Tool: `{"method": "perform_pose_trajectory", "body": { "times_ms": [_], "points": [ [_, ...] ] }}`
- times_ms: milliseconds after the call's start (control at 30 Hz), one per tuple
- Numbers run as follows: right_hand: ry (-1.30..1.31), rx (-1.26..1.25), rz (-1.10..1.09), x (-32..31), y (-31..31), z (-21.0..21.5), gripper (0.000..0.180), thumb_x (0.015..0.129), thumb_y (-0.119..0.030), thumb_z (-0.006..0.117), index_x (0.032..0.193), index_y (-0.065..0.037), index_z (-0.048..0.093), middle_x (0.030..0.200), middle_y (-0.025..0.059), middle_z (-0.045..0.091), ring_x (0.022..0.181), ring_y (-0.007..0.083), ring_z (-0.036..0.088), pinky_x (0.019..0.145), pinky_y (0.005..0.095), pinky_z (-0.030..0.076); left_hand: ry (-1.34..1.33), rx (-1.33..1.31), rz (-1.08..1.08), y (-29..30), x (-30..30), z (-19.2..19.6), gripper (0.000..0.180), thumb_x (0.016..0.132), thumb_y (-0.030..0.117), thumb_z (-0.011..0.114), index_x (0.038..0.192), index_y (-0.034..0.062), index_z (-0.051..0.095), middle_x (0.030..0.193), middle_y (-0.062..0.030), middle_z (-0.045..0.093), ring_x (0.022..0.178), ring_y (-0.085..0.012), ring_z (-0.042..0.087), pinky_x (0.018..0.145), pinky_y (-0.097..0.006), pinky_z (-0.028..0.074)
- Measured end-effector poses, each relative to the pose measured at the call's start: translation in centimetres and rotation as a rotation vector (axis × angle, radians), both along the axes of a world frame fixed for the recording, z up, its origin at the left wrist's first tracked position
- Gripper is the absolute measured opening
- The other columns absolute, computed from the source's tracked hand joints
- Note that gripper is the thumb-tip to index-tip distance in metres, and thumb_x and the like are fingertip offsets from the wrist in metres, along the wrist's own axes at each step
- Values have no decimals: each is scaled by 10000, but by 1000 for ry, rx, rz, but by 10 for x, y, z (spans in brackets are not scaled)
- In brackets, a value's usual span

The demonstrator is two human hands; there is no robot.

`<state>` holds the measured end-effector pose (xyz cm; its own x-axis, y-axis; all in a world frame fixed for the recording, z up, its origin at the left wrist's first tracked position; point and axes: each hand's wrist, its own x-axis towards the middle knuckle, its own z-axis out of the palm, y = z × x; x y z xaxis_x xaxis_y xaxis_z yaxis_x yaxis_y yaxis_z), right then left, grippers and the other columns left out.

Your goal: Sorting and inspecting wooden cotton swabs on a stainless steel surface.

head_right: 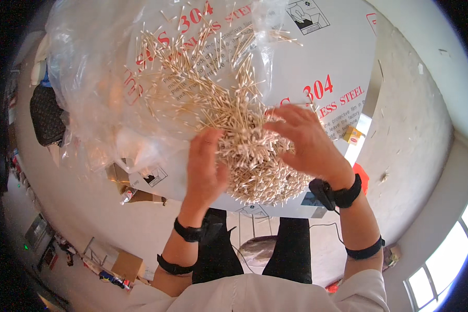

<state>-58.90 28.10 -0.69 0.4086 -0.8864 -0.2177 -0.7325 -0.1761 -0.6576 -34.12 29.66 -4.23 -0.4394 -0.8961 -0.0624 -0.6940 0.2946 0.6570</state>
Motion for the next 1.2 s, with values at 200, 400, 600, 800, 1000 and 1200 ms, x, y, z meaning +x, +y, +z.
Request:
{"method": "perform_pose_trajectory", "body": {
  "times_ms": [200,400,600,800,1000,1200],
  "points": [
    [-115,-6,-135,27,-58,-33,314,703,4,585,1016,-8,611,1163,164,598,1067,355,570,905,411,470,-171,115,333,-35,32,-32,466,723,11,654,1158,-11,488,1083,-215,543,1018,-392,532,856,-442,457],
    [-164,252,-203,70,-74,-74,370,737,-28,602,1102,16,555,1042,162,622,958,309,609,876,386,479,70,457,326,-48,13,-45,335,727,-12,659,1026,-5,507,971,-169,577,885,-366,580,780,-436,466],
    [-227,-21,-192,62,-70,-80,447,733,-38,602,1172,19,538,1042,195,627,933,259,624,829,349,504,3,146,562,-50,26,-46,480,681,-56,636,1140,-1,507,1080,-163,531,1040,-326,533,888,-404,430],
    [-335,475,-226,93,-83,-83,551,702,-49,637,1234,3,503,1075,164,633,998,243,601,883,360,487,244,119,466,-57,4,-72,459,721,-26,661,1159,19,531,987,-112,575,944,-262,585,837,-353,471],
    [-513,556,-186,56,-43,-43,601,679,-35,663,1257,-23,499,1136,163,612,1016,267,599,912,380,467,345,202,302,-24,-36,-26,528,689,-57,637,1189,4,477,1075,-196,523,954,-401,544,815,-438,466],
    [-170,239,-68,34,9,-20,650,660,-32,695,1274,-37,485,1218,163,560,1131,376,511,971,420,425,268,214,74,15,-48,-15,655,688,-97,595,1311,27,436,1128,-201,505,1032,-378,530,877,-420,465]
  ]
}}
